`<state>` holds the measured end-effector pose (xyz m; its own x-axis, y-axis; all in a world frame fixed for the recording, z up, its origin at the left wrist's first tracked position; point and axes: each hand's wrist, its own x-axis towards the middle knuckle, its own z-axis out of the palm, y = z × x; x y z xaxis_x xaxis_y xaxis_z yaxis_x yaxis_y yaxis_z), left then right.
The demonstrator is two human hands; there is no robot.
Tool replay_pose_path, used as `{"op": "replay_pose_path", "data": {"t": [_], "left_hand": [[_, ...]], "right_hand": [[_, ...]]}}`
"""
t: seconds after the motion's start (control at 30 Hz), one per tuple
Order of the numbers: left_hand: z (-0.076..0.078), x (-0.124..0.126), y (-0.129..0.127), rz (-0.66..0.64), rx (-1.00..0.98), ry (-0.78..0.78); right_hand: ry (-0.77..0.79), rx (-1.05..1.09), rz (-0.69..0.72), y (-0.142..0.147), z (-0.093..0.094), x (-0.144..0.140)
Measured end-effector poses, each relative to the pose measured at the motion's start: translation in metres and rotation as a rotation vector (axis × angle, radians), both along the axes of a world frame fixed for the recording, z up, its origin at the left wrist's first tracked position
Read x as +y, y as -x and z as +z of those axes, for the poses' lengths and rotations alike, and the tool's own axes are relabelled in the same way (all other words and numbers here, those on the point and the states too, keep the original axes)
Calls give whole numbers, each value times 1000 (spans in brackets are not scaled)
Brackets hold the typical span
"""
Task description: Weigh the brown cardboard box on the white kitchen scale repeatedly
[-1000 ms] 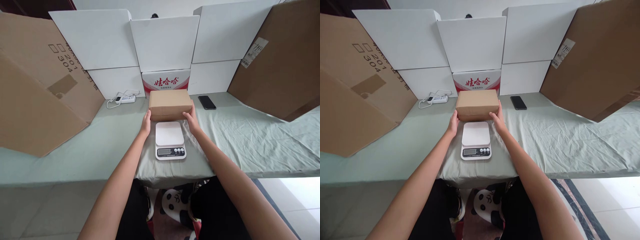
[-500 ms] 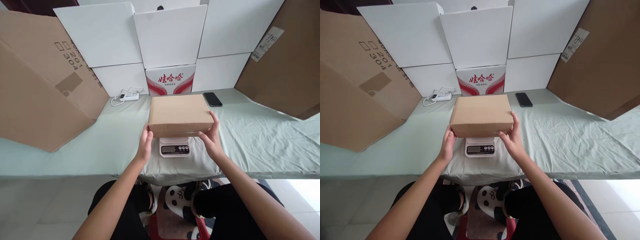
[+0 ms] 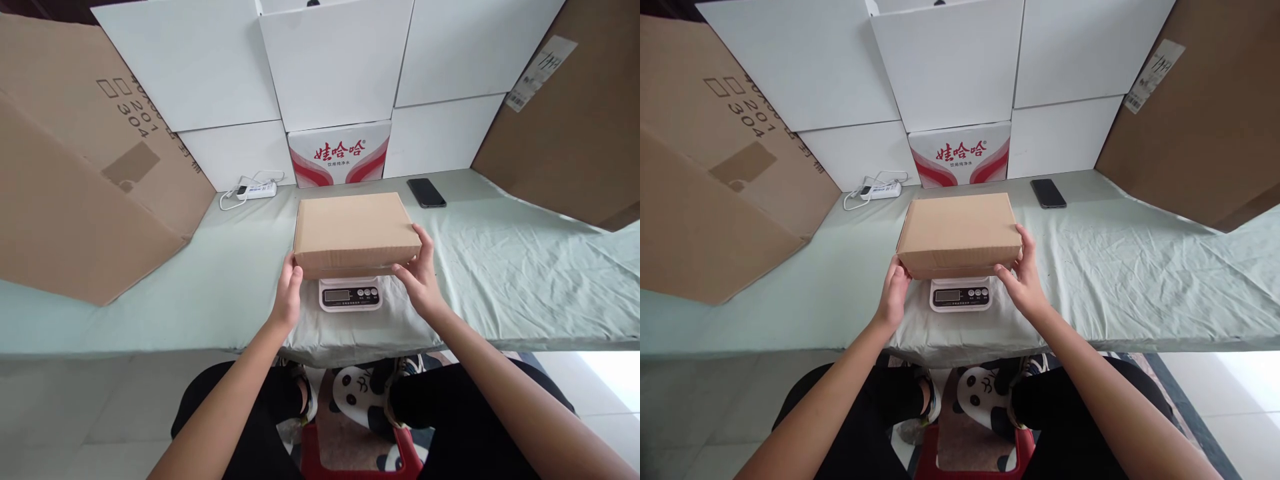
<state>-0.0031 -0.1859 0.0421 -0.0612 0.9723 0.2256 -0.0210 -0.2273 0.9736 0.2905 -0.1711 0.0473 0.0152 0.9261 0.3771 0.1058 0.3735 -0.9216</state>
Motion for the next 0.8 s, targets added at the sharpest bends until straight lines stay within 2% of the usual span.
{"op": "replay_pose_path", "data": {"t": [0.33,0.4,0.57,0.67,0.8], "left_hand": [[-5,2,0,21,-11,-6],[-3,6,5,73,-2,-45],[5,25,36,336,-63,-83],[5,35,49,359,-118,-23],[3,38,46,336,-152,-11]], "right_hand": [[3,22,-8,-2,3,2],[-9,52,-55,-8,5,5],[15,144,-164,-22,1,17],[32,146,-171,-23,-3,20],[40,150,-160,-21,-5,21]]}}
